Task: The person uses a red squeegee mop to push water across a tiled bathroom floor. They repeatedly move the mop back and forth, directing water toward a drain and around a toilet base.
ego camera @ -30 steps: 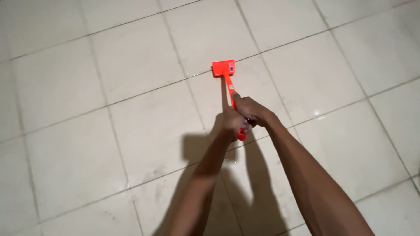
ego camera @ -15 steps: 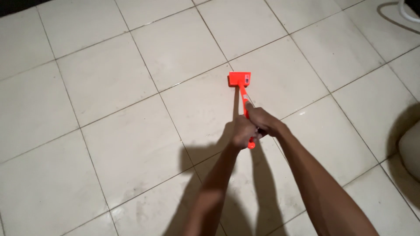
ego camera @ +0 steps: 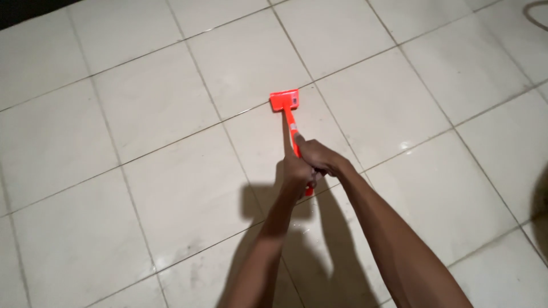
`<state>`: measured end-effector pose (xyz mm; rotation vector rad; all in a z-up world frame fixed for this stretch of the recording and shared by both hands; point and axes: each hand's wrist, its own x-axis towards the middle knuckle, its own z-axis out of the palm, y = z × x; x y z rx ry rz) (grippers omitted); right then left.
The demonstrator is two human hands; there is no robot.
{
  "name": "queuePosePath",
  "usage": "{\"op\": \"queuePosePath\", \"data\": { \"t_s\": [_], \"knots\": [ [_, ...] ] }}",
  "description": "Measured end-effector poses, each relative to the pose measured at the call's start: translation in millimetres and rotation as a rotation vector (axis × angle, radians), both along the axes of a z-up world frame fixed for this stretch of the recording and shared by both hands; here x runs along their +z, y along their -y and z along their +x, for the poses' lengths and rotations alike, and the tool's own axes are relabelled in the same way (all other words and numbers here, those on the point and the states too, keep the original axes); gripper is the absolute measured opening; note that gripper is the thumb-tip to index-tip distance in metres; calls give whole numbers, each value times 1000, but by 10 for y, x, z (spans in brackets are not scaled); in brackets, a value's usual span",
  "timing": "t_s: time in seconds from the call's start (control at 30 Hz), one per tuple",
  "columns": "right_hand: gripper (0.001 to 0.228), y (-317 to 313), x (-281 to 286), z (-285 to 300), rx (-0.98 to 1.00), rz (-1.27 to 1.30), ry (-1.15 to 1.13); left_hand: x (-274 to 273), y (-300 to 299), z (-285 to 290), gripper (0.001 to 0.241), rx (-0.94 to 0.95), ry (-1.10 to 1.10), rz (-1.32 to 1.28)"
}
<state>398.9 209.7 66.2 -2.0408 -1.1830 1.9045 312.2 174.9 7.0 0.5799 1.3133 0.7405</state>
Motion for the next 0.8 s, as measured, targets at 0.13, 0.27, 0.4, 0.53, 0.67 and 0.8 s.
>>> {"op": "queuePosePath", "data": {
  "t_s": [0.13, 0.27, 0.4, 0.53, 0.67, 0.8],
  "knots": [
    [72, 200, -225, -329, 137, 34, 21, -163, 354, -307, 16, 96, 22, 16],
    [76, 465, -363, -482, 242, 27, -2, -83, 736, -445, 18, 202, 78, 27],
    [79, 655, -471, -362, 248, 98, 18, -240, 891, -273, 18, 157, 87, 37],
    [79, 721, -463, 61, 155, 89, 64, -573, 808, 81, 20, 67, 111, 67],
    [78, 846, -263, 574, -35, 82, 111, -699, 656, 596, 9, -190, 127, 2],
    [70, 1048, -41, 814, -146, 5, 109, -768, 734, 911, 6, -297, 154, 22]
  ]
}}
